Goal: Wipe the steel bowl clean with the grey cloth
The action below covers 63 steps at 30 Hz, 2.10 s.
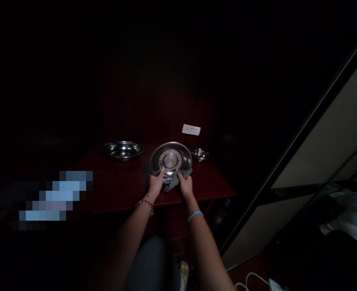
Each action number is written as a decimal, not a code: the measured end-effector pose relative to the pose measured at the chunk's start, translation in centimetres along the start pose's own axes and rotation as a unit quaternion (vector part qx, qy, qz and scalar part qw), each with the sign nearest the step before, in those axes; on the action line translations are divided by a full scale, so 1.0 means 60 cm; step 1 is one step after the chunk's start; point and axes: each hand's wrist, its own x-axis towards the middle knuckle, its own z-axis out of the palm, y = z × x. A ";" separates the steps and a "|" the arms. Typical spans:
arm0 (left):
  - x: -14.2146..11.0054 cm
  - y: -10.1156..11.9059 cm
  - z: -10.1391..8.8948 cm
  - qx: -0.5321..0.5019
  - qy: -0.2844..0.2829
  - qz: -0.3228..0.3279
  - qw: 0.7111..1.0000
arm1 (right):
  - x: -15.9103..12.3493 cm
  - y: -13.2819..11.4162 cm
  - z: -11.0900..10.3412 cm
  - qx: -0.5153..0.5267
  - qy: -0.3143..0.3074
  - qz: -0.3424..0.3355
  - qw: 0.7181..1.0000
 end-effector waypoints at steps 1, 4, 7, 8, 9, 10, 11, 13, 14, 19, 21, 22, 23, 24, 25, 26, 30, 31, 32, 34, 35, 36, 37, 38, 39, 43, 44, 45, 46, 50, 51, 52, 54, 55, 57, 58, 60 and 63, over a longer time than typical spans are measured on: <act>0.000 0.001 0.000 -0.001 0.001 -0.002 1.000 | 0.001 0.001 0.000 0.001 0.000 0.000 1.000; -0.003 0.006 0.001 0.004 0.004 -0.015 1.000 | 0.002 0.002 0.001 0.010 -0.003 0.002 1.000; -0.006 0.014 0.002 0.015 0.014 -0.022 1.000 | 0.001 0.003 0.002 0.013 -0.004 0.003 1.000; -0.007 0.016 0.002 0.017 0.016 -0.022 0.999 | 0.001 0.003 0.003 0.013 -0.002 0.003 1.000; -0.007 0.018 0.003 0.019 0.018 -0.021 0.999 | 0.001 0.003 0.003 0.012 -0.001 0.003 1.000; -0.008 0.020 0.003 0.020 0.018 -0.019 0.999 | 0.001 0.003 0.003 0.012 0.000 0.004 1.000; -0.008 0.021 0.002 0.020 0.016 -0.016 1.000 | 0.000 0.003 0.004 0.013 0.002 0.005 1.000; -0.009 0.021 0.002 0.021 0.011 -0.013 1.000 | -0.001 0.002 0.004 0.019 0.003 0.008 1.000; -0.009 0.020 0.001 0.024 0.010 -0.013 1.000 | -0.001 0.001 0.005 0.020 0.003 0.009 1.000; -0.007 0.018 0.000 0.032 0.007 -0.004 0.999 | -0.004 -0.006 0.005 0.016 -0.003 0.003 1.000; -0.005 0.017 0.000 0.038 0.006 -0.013 0.999 | -0.003 -0.007 0.005 0.016 0.000 0.001 1.000; -0.004 0.015 -0.001 0.042 0.006 -0.019 0.999 | -0.002 -0.007 0.005 0.015 0.002 0.001 1.000; -0.003 0.013 -0.001 0.046 0.005 -0.024 0.999 | -0.001 -0.006 0.005 0.012 0.003 0.004 1.000; -0.001 0.011 -0.002 0.049 0.005 -0.026 0.998 | 0.000 -0.005 0.005 0.009 0.003 0.007 1.000; 0.000 0.009 -0.003 0.050 0.004 -0.024 0.998 | 0.000 -0.005 0.005 0.005 0.004 0.012 1.000; 0.001 0.007 -0.004 0.051 0.003 -0.020 0.999 | 0.001 -0.004 0.006 0.001 0.006 0.016 1.000; -0.001 0.007 -0.007 0.055 0.001 -0.004 0.998 | -0.002 -0.007 0.005 -0.010 0.012 0.015 1.000; -0.003 0.009 -0.007 0.056 0.003 -0.002 0.998 | -0.003 -0.008 0.005 -0.008 0.011 0.011 1.000; -0.005 0.012 -0.006 0.056 0.005 -0.001 0.998 | -0.004 -0.009 0.004 -0.004 0.009 0.008 1.000; -0.007 0.017 -0.004 0.058 0.009 -0.005 0.998 | -0.006 -0.010 0.004 -0.001 0.015 0.008 1.000; -0.008 0.019 -0.003 0.058 0.010 -0.007 0.998 | -0.007 -0.010 0.004 -0.001 0.022 0.011 1.000; -0.008 0.020 -0.002 0.058 0.009 -0.010 0.998 | -0.007 -0.009 0.004 -0.002 0.029 0.015 0.999; -0.008 0.021 -0.001 0.059 0.007 -0.012 0.998 | -0.007 -0.008 0.004 -0.003 0.034 0.017 0.999; -0.008 0.021 0.000 0.058 0.004 -0.012 0.998 | -0.007 -0.007 0.004 -0.004 0.036 0.018 0.999; -0.007 0.020 0.000 0.057 0.002 -0.012 0.998 | -0.007 -0.006 0.004 -0.004 0.037 0.018 0.999; -0.007 0.018 0.001 0.054 -0.004 -0.013 0.998 | -0.008 -0.007 0.002 -0.005 0.029 0.014 0.999; -0.008 0.018 0.001 0.053 -0.007 -0.013 0.998 | -0.009 -0.009 0.001 -0.006 0.026 0.012 1.000; -0.008 0.017 0.001 0.052 -0.009 -0.011 0.999 | -0.010 -0.010 0.000 -0.007 0.024 0.009 1.000; -0.009 0.017 0.002 0.050 -0.010 -0.006 0.999 | -0.011 -0.012 -0.001 -0.008 0.024 0.006 1.000; -0.008 0.016 0.004 0.049 -0.008 -0.006 0.999 | -0.013 -0.015 -0.003 -0.014 0.026 -0.005 1.000; -0.007 0.014 0.004 0.051 -0.006 -0.012 0.999 | -0.013 -0.014 -0.003 -0.018 0.028 -0.006 0.999; -0.006 0.013 0.004 0.050 -0.003 -0.015 0.999 | -0.013 -0.014 -0.003 -0.022 0.029 -0.006 0.999; -0.004 0.011 0.004 0.044 -0.003 -0.015 0.999 | -0.011 -0.012 -0.003 -0.023 0.027 -0.004 0.999; -0.004 0.010 0.003 0.041 -0.005 -0.012 0.999 | -0.011 -0.011 -0.003 -0.021 0.024 -0.005 0.999; -0.004 0.010 0.003 0.038 -0.008 -0.008 0.999 | -0.010 -0.009 -0.002 -0.012 0.020 -0.006 1.000; -0.005 0.011 0.003 0.037 -0.010 -0.008 0.999 | -0.011 -0.009 -0.002 -0.007 0.021 -0.006 1.000; -0.008 0.013 0.003 0.035 -0.012 -0.013 0.999 | -0.012 -0.010 -0.002 -0.003 0.023 -0.005 1.000; -0.010 0.016 0.004 0.033 -0.010 -0.022 0.999 | -0.014 -0.013 -0.003 -0.003 0.020 -0.005 1.000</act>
